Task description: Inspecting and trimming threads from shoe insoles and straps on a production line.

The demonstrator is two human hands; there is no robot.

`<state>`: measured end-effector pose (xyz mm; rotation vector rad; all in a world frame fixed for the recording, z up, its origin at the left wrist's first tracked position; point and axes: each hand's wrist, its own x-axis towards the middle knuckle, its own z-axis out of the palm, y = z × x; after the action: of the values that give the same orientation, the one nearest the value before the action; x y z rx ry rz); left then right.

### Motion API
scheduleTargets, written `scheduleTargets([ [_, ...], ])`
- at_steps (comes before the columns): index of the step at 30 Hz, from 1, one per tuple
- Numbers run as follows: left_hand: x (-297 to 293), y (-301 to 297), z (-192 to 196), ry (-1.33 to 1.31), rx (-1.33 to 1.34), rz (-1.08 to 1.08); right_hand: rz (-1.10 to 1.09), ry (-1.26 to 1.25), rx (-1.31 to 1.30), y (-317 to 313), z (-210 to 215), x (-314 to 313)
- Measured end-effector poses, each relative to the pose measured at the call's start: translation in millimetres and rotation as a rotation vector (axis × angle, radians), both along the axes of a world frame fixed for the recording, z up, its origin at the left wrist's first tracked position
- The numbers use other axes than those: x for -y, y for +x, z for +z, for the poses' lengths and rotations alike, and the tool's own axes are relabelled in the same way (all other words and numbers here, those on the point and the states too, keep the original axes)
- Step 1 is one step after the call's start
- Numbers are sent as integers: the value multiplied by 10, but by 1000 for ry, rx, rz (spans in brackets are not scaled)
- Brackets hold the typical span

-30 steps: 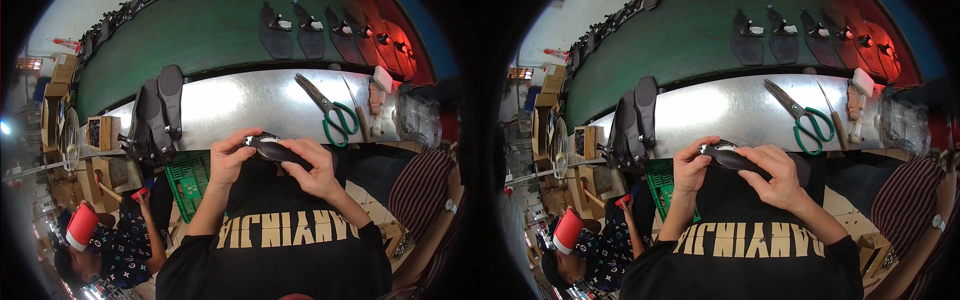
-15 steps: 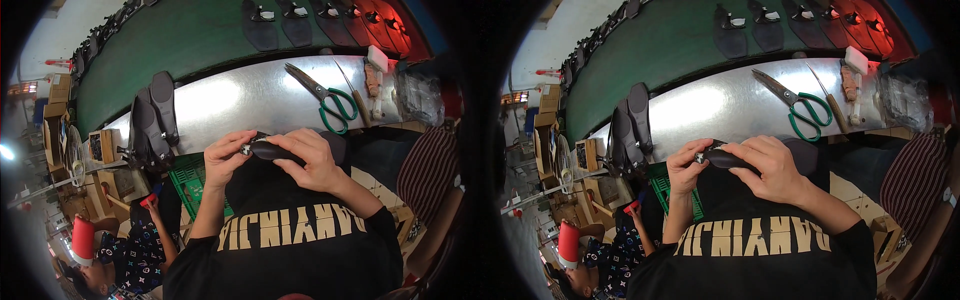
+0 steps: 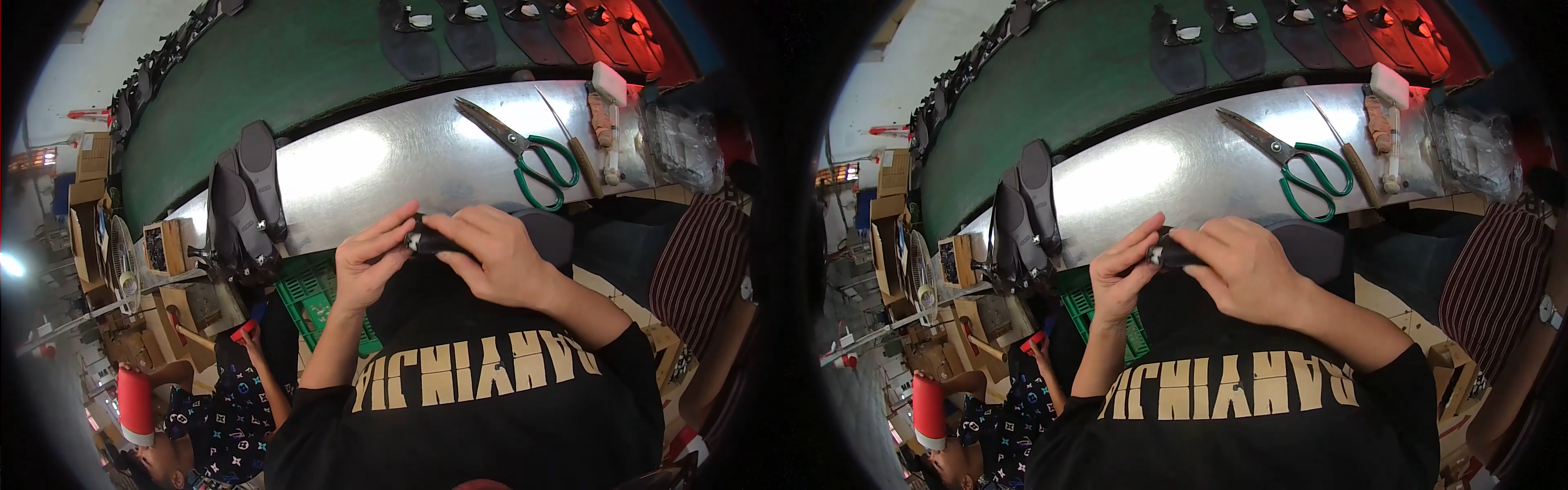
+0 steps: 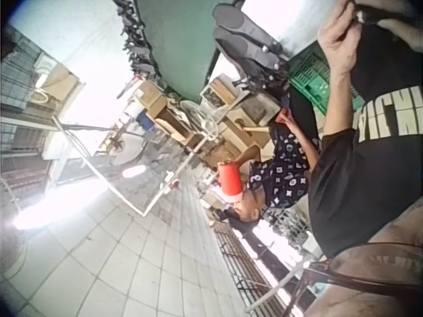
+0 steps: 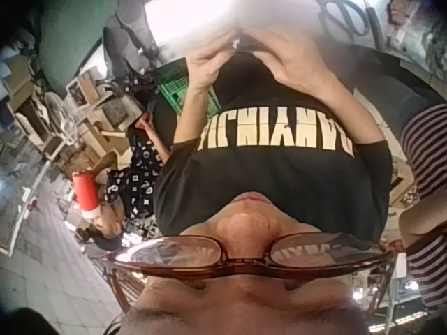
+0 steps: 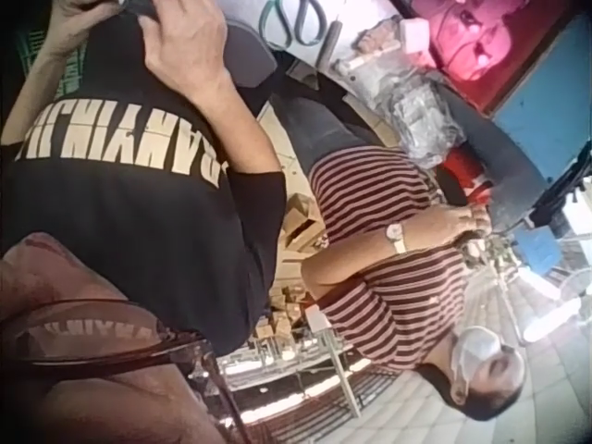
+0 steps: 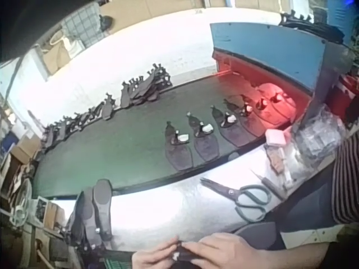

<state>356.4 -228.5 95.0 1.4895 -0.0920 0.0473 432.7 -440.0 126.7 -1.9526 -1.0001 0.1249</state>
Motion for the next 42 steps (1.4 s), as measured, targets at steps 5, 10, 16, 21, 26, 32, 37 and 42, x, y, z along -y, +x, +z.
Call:
scheduleTargets([
  [5,166,-17,-27,-194,-258,76,-101,116,-223,-6,-167,-14],
  [10,172,-26,14,-227,-336,112,-46,29,-61,-43,-163,-31],
  [16,145,20,34,-246,-404,138,12,-24,30,-3,-127,-32],
  [21,152,98,38,-264,-422,168,63,-9,-193,38,-158,2],
  [26,160,147,65,-267,-472,196,7,24,-117,23,-246,-30],
  [32,87,195,141,-456,-707,119,-92,115,159,-52,-270,-45],
  [37,126,160,270,-481,-497,152,14,85,205,-13,-104,2],
  [42,-3,152,287,-425,-664,-2,-81,87,186,-71,-111,13],
])
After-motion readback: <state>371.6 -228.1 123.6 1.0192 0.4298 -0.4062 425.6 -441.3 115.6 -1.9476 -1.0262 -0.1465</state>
